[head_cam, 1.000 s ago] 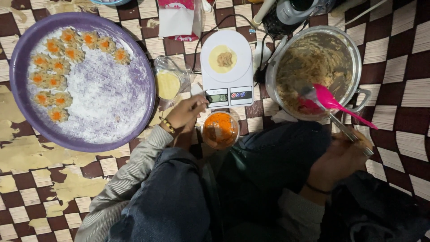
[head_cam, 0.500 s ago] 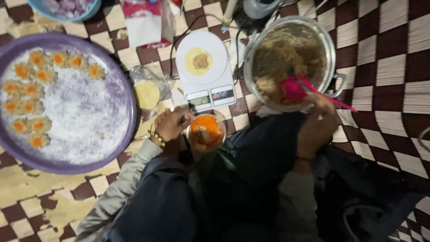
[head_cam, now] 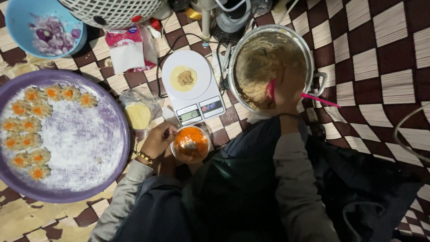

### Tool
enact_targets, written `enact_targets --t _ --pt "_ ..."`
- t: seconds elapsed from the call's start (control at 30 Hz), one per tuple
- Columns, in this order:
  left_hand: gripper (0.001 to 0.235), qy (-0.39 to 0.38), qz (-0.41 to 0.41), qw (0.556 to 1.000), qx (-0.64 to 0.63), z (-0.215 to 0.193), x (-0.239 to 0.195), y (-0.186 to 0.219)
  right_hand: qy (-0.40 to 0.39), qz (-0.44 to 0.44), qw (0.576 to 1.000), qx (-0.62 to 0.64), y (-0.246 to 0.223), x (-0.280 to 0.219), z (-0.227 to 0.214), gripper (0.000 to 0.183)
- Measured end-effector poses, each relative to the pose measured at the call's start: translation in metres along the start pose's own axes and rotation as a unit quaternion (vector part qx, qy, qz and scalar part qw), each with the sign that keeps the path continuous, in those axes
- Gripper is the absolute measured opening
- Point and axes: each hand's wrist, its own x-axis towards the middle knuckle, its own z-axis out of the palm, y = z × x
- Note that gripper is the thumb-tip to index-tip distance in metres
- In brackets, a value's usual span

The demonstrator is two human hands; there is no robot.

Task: The person prepares dim sum by placing a circular dough wrapper on a digital scale, adding a portion of meat filling with a spoon, and then folding the edges of the dough to enclose the filling.

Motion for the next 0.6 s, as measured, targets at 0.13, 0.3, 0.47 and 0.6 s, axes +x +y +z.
enact_targets --t 0.13,0.3,0.47,0.6 --pt "0.019 0.013 -0.009 1.0 0.002 -0.004 -0.002 0.017 0.022 -0.071 0.997 0.016 0.01 0.012 0.01 0.035" --pt "0.021 0.022 -0.017 1.0 0.003 -0.012 -0.005 0.041 0.02 -0.098 0.994 0.032 0.007 0.03 0.012 0.035" --pt "0.022 0.015 -0.051 0.998 -0.021 -0.02 -0.01 0.066 -0.029 -0.072 0.991 0.107 -0.011 0.041 -0.017 0.053" --pt "0.024 0.014 -0.055 0.998 -0.021 -0.02 -0.009 0.062 -0.041 -0.052 0.995 0.077 -0.005 0.041 -0.015 0.054"
